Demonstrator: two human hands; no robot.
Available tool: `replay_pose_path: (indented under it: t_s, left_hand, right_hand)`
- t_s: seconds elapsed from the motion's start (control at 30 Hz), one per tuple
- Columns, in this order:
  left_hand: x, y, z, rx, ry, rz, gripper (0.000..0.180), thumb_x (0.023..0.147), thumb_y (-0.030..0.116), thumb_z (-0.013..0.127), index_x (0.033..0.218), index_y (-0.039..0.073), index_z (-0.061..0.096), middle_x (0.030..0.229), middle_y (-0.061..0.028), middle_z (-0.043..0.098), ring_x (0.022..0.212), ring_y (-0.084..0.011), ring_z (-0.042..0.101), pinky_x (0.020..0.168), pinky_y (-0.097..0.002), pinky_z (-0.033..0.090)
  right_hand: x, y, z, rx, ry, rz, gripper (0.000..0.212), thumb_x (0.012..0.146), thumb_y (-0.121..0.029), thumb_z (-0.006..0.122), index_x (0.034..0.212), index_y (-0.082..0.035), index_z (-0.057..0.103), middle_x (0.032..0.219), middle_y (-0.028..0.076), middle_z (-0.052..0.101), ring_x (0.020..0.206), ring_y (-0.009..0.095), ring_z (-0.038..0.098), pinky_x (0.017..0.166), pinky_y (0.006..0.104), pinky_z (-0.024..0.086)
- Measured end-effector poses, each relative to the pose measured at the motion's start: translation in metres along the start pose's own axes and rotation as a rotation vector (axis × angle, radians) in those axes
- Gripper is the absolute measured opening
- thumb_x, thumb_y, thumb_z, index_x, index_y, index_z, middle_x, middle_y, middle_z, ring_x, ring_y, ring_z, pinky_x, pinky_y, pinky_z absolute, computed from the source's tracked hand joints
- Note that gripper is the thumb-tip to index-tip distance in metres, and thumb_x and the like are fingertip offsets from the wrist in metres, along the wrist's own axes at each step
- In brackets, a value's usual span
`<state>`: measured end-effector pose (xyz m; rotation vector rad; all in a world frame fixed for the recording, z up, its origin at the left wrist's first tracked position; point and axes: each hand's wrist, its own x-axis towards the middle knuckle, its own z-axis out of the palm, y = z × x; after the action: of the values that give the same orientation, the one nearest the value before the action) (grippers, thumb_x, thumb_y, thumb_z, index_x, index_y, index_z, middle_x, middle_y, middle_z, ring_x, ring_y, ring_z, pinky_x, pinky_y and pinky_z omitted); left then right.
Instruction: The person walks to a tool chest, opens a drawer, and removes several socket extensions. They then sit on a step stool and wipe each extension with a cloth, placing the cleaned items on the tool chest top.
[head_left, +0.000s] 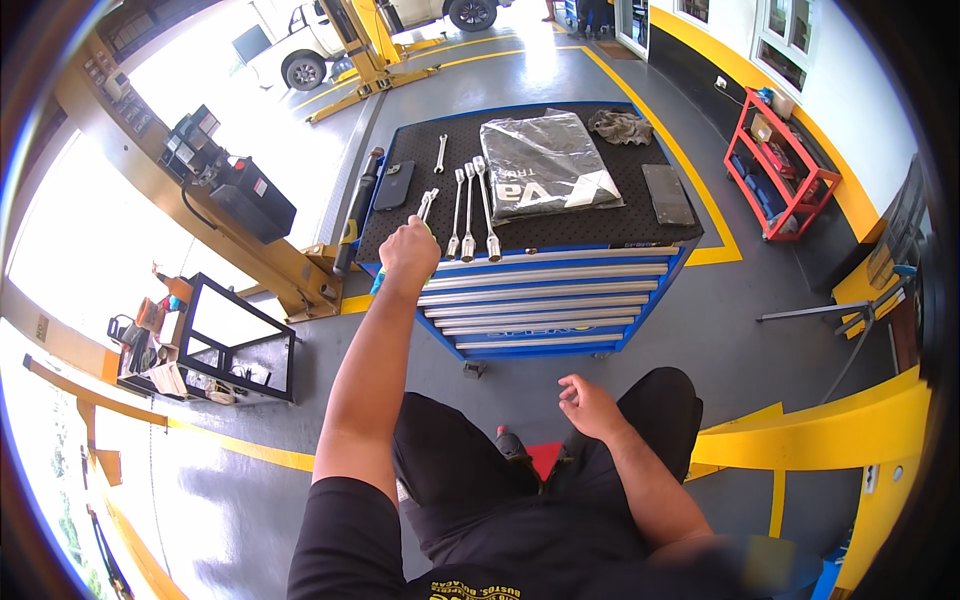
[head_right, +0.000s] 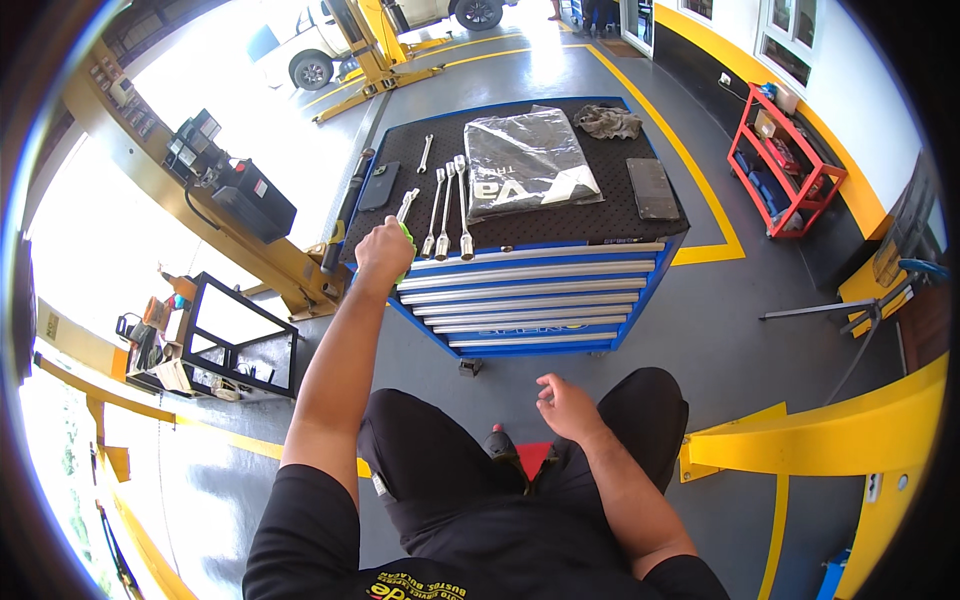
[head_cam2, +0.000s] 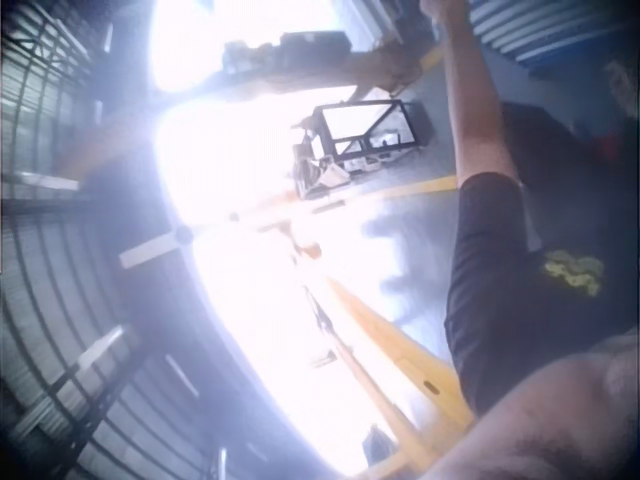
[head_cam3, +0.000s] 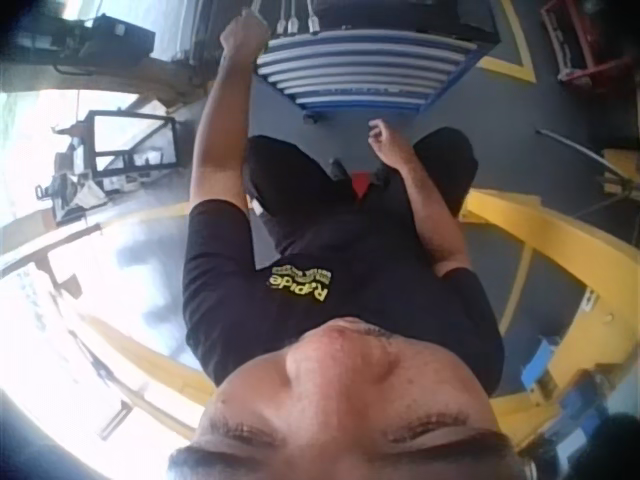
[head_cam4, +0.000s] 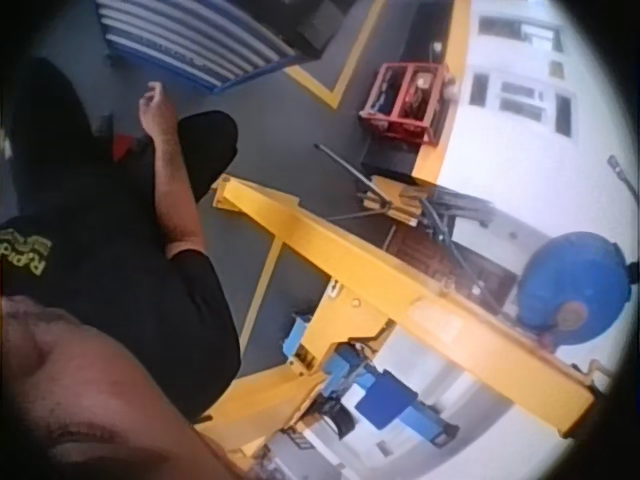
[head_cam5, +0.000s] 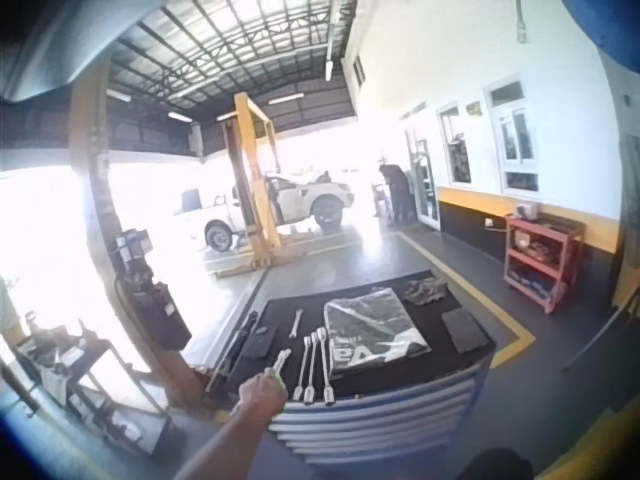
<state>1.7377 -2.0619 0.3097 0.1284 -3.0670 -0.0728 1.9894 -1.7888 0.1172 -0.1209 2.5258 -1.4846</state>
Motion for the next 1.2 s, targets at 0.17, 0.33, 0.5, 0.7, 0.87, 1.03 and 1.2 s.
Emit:
replay_pose_path:
  t_s: [0.17, 0.33, 0.5, 0.7, 0.87, 1.03, 1.2]
  left_hand:
    - [0.004, 0.001, 0.001, 0.074, 0.025, -0.003, 0.025, 0.090, 0.016, 0.052, 0.110, 0.004, 0.061, 0.105, -0.0193, 0.072, 0.101, -0.0338, 0.070, 0.088, -0.0428, 0.055]
    - [0.003, -0.003, 0.003, 0.073, 0.005, 0.025, 0.029, 0.089, 0.019, 0.055, 0.113, 0.006, 0.062, 0.109, -0.0179, 0.071, 0.104, -0.0333, 0.069, 0.089, -0.0435, 0.054]
    - [0.015, -0.006, 0.014, 0.077, 0.155, 0.149, 0.023, 0.093, 0.024, 0.056, 0.101, 0.008, 0.071, 0.109, -0.0135, 0.067, 0.102, -0.0322, 0.066, 0.087, -0.0444, 0.054]
    - [0.017, -0.013, 0.010, 0.055, 0.213, 0.118, 0.025, 0.091, 0.028, 0.060, 0.102, 0.007, 0.069, 0.108, -0.0127, 0.067, 0.102, -0.0317, 0.067, 0.085, -0.0439, 0.055]
    - [-0.002, -0.003, -0.025, -0.190, 0.393, 0.041, 0.028, 0.091, 0.031, 0.062, 0.101, 0.005, 0.068, 0.103, -0.0164, 0.067, 0.098, -0.0360, 0.067, 0.085, -0.0466, 0.053]
    - [-0.006, 0.015, -0.009, -0.120, -0.021, 0.095, 0.034, 0.090, 0.035, 0.061, 0.108, 0.008, 0.069, 0.113, -0.0173, 0.069, 0.109, -0.0343, 0.065, 0.093, -0.0452, 0.052]
    - [0.021, 0.025, -0.008, -0.124, -0.165, 0.002, 0.043, 0.084, 0.041, 0.069, 0.111, 0.007, 0.072, 0.116, -0.0154, 0.070, 0.110, -0.0303, 0.067, 0.093, -0.0422, 0.054]
  right_hand:
    - [-0.002, -0.003, -0.004, 0.058, 0.010, -0.007, 0.036, 0.088, -0.012, 0.064, 0.121, -0.002, 0.055, 0.098, 0.014, 0.070, 0.084, 0.028, 0.070, 0.074, 0.0378, 0.054]
    - [0.003, -0.003, -0.003, 0.019, -0.041, 0.010, 0.037, 0.089, -0.010, 0.065, 0.123, -0.001, 0.054, 0.100, 0.012, 0.069, 0.079, 0.021, 0.068, 0.072, 0.0336, 0.053]
    - [0.006, -0.007, -0.001, -0.001, -0.030, 0.006, 0.037, 0.088, -0.011, 0.065, 0.122, -0.001, 0.055, 0.098, 0.012, 0.069, 0.079, 0.022, 0.068, 0.072, 0.0342, 0.053]
    - [0.004, -0.008, 0.001, -0.008, -0.041, 0.017, 0.037, 0.087, -0.014, 0.065, 0.120, -0.003, 0.056, 0.098, 0.012, 0.071, 0.086, 0.032, 0.068, 0.076, 0.0403, 0.053]
    - [0.002, -0.001, 0.000, 0.016, -0.041, 0.024, 0.037, 0.087, -0.015, 0.065, 0.121, -0.003, 0.056, 0.097, 0.012, 0.071, 0.088, 0.032, 0.068, 0.078, 0.0407, 0.053]
    - [0.003, -0.014, 0.001, -0.103, -0.093, 0.035, 0.035, 0.087, -0.015, 0.065, 0.120, -0.004, 0.057, 0.097, 0.011, 0.072, 0.089, 0.032, 0.068, 0.079, 0.0413, 0.053]
    - [0.001, -0.006, 0.003, -0.113, -0.100, 0.033, 0.034, 0.088, -0.017, 0.064, 0.120, -0.006, 0.058, 0.098, 0.010, 0.072, 0.089, 0.032, 0.068, 0.079, 0.0416, 0.053]
